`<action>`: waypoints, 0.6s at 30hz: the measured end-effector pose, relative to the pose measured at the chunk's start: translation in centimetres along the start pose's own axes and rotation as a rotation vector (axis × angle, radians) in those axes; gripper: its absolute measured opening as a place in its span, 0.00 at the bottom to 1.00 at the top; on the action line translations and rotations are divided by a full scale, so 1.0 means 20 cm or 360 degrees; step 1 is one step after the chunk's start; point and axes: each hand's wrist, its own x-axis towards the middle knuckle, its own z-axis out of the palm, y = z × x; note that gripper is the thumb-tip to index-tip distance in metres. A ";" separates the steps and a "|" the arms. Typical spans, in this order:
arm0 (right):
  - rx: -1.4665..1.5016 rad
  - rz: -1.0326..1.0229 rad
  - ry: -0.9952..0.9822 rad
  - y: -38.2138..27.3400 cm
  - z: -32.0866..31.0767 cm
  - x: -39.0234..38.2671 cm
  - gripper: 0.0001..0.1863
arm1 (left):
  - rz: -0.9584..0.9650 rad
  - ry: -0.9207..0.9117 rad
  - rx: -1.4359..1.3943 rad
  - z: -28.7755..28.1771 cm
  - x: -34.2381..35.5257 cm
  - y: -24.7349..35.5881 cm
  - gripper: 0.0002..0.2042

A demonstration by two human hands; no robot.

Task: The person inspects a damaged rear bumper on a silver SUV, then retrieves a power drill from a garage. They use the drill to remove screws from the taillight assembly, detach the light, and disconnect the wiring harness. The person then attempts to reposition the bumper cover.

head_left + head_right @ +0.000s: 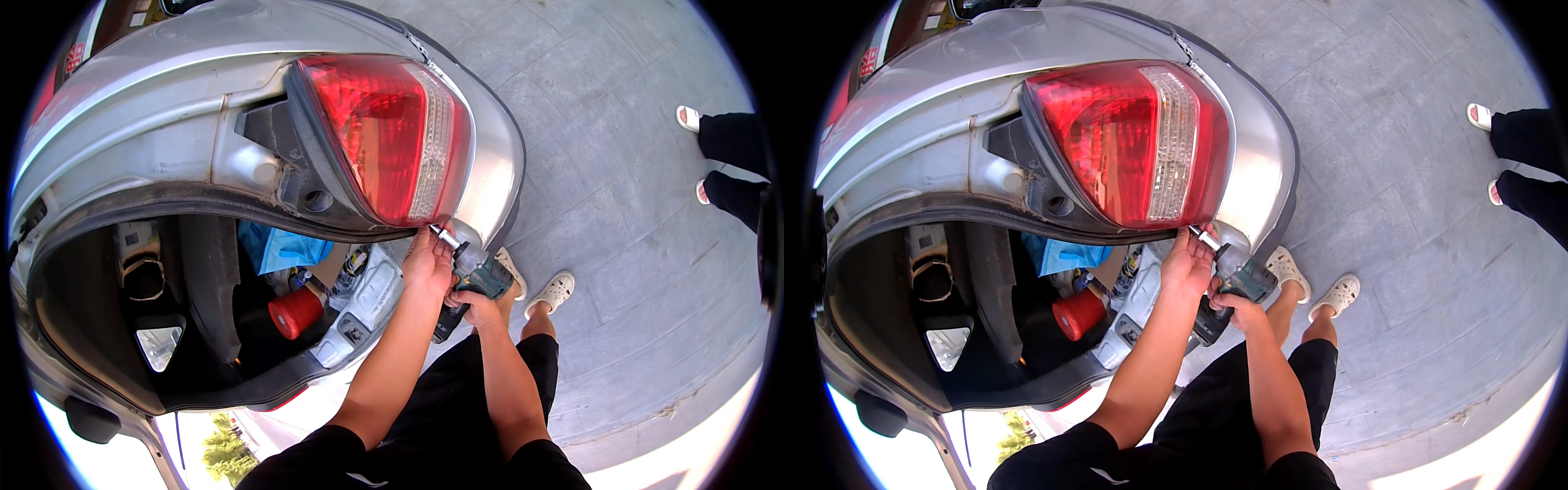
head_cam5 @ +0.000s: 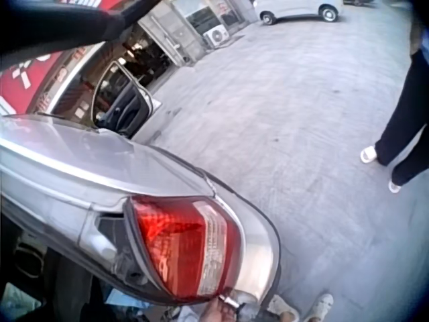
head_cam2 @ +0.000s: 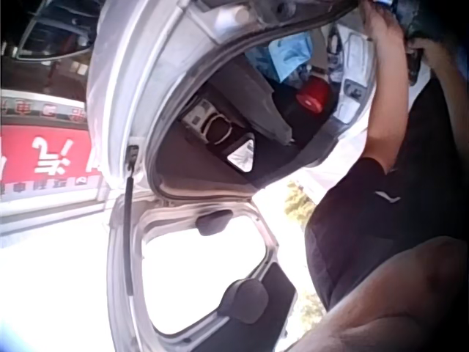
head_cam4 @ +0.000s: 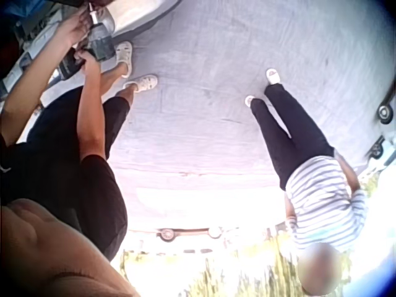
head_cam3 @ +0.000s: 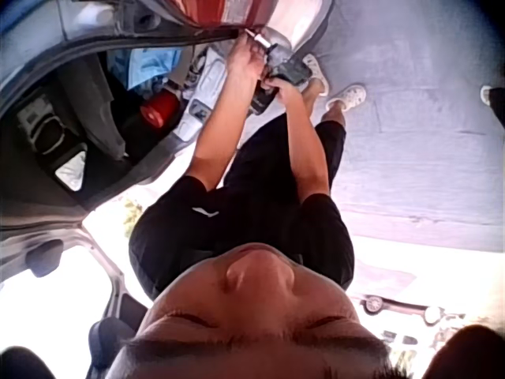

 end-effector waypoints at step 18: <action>-0.0180 -0.0001 0.0027 -0.04 -0.16 -0.19 0.26 | -0.0218 -0.0171 -0.0189 -0.10 -0.16 -0.08 0.14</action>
